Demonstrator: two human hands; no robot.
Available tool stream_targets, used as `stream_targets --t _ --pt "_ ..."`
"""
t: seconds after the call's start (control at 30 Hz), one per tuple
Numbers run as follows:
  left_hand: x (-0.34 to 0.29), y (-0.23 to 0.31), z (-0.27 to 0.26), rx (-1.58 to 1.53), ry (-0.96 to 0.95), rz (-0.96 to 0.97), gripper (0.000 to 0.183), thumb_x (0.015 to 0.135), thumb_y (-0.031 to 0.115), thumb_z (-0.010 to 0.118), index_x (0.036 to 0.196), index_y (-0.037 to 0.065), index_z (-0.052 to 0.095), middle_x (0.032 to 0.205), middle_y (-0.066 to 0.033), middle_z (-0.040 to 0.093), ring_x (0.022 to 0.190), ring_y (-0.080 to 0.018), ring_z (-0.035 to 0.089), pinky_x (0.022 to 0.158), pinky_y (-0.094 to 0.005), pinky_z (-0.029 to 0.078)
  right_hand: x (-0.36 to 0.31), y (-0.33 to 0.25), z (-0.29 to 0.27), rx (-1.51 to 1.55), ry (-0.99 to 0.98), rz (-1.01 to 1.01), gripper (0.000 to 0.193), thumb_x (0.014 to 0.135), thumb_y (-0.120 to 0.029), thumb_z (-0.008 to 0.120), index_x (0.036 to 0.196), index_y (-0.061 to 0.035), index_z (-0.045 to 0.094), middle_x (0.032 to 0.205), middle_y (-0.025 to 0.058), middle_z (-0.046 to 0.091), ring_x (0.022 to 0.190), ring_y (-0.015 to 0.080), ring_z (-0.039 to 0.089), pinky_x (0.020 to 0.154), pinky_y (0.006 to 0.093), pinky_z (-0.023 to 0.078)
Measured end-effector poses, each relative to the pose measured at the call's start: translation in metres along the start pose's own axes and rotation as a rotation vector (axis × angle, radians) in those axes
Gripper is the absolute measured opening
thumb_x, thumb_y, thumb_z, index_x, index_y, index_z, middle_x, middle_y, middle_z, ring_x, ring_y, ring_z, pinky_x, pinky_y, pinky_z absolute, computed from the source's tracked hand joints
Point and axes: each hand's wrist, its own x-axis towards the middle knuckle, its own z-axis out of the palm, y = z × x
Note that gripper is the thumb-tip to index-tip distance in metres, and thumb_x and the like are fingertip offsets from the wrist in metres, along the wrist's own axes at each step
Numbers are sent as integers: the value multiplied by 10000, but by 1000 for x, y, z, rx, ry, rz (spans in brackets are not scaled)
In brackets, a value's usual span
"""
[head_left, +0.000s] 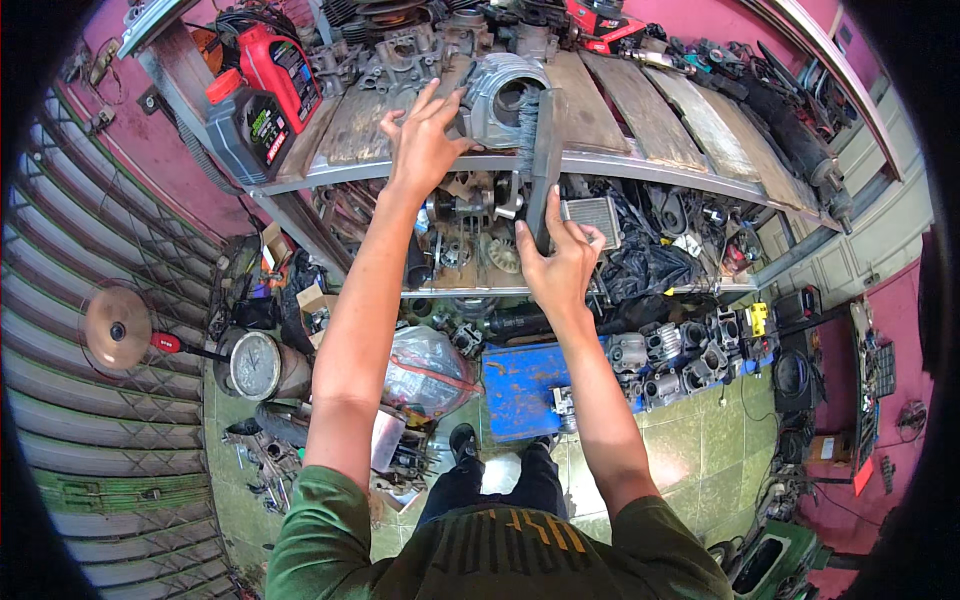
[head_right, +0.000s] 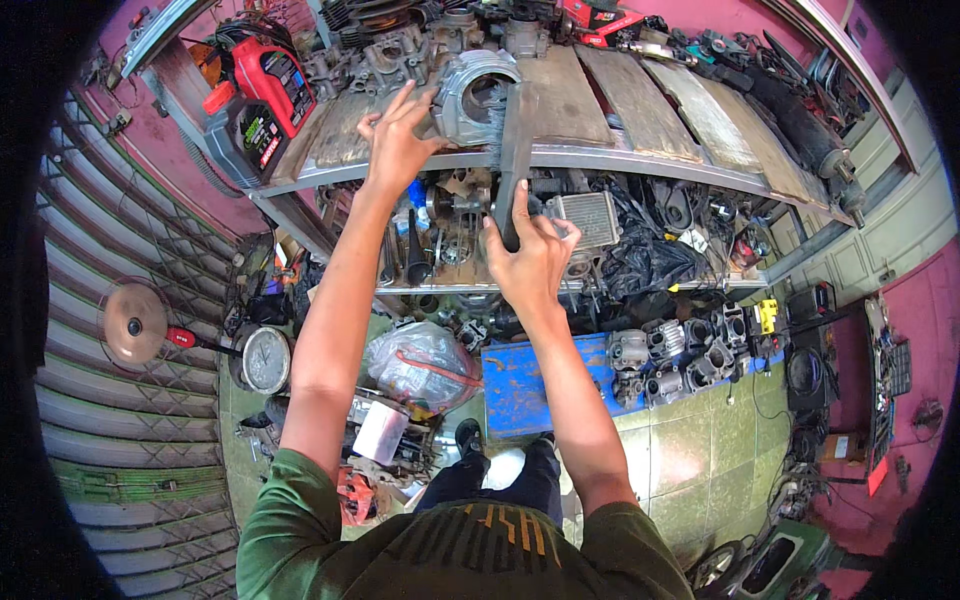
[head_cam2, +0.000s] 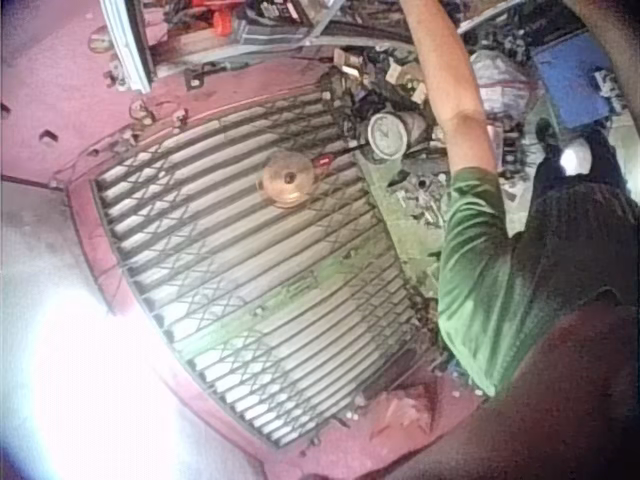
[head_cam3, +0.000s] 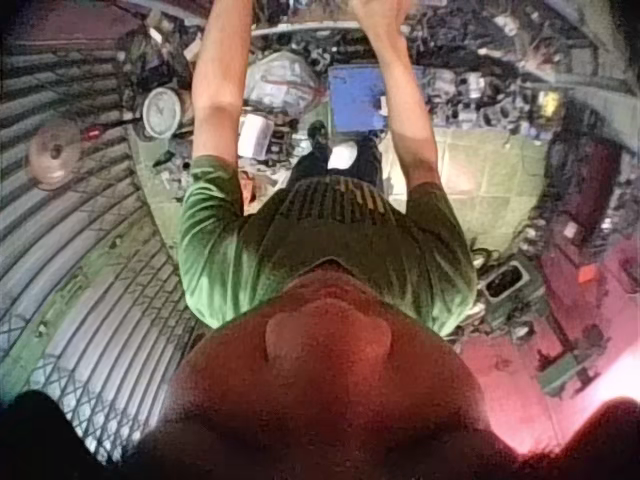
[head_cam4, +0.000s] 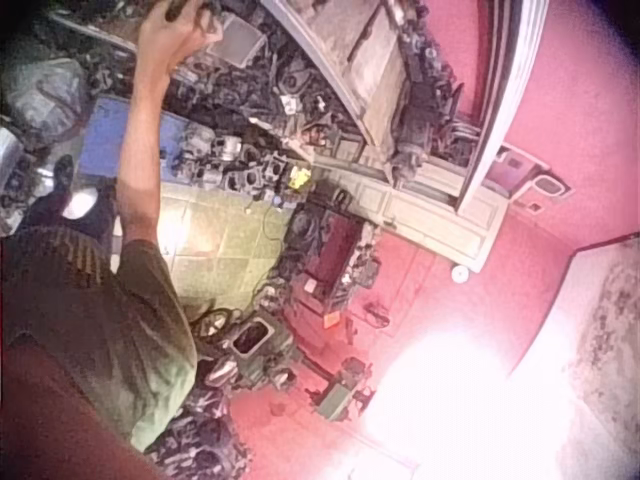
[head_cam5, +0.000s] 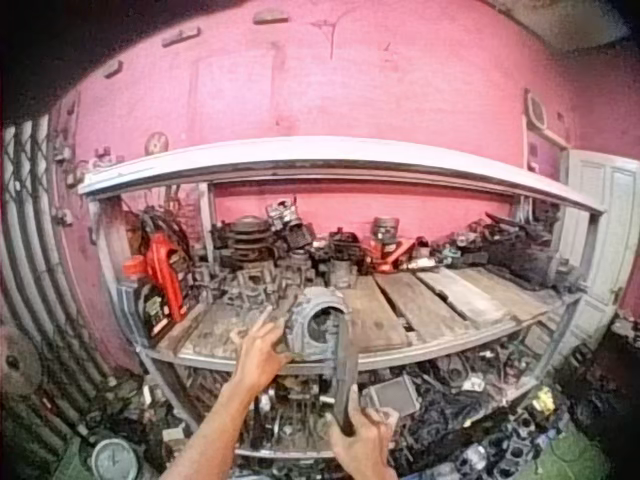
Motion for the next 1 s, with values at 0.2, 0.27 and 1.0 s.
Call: stream_targets --t 0.2,0.27,1.0 --pt "7 -10 -3 -24 -53 -75 809 687 265 918 1427 131 620 1349 -53 678 1462 -222 453 1084 -584 234 8 -1 7 -24 9 -53 629 851 -286 790 1393 -11 628 672 100 661 664 255 631 938 432 379" --pt "10 -8 -8 19 -98 -105 843 673 434 906 1412 131 637 1448 -70 625 1430 -248 493 1119 -572 216 10 -1 8 -46 1 -38 624 850 -292 788 1384 -8 633 674 108 666 666 255 633 929 432 377" --pt "61 57 -1 -60 -188 -404 843 734 598 852 1347 48 673 1263 -224 707 1341 -355 544 1095 -700 257 15 12 -2 -50 -50 -7 626 850 -331 779 1402 -69 642 661 113 641 686 262 624 929 434 368"
